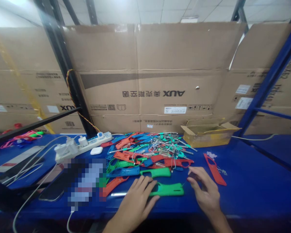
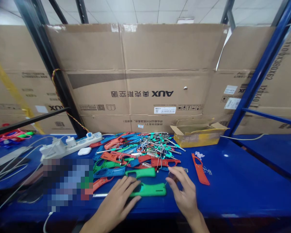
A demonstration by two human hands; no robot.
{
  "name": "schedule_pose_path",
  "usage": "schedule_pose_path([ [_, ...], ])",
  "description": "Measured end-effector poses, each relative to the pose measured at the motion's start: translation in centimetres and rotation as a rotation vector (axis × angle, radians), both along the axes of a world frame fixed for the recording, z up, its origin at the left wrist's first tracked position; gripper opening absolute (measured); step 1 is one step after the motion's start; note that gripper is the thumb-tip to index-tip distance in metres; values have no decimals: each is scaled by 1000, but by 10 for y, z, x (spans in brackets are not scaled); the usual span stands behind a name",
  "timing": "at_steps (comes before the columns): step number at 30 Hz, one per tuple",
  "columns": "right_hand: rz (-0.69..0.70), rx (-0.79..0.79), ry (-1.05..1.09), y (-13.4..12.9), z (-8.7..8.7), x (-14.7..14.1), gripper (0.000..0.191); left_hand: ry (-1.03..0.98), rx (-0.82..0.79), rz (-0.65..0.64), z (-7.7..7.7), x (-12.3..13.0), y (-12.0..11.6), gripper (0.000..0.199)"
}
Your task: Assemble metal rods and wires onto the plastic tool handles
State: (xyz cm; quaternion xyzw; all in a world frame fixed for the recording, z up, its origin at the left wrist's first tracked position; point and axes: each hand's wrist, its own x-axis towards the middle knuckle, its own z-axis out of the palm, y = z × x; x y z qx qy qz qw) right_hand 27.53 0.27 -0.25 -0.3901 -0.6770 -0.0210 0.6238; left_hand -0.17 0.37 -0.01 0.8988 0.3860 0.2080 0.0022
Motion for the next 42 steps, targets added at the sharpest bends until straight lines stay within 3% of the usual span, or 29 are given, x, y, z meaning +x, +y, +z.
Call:
schedule_pose_path([
  [8,48,-103,70,-4,-5,-6,42,-5,16,-6,-1,-1,-1,38],
  [16,48,-30,37,2,0,-4,32,-26,11,-7,-1,-1,0,38],
  [24,113,-178,84,-3,-7,-6,41,-20,13,-11,-2,-1,1,39],
  [42,77,-72,41,0,-6,-5,38,-33,37,-9,-2,-1,0,38],
])
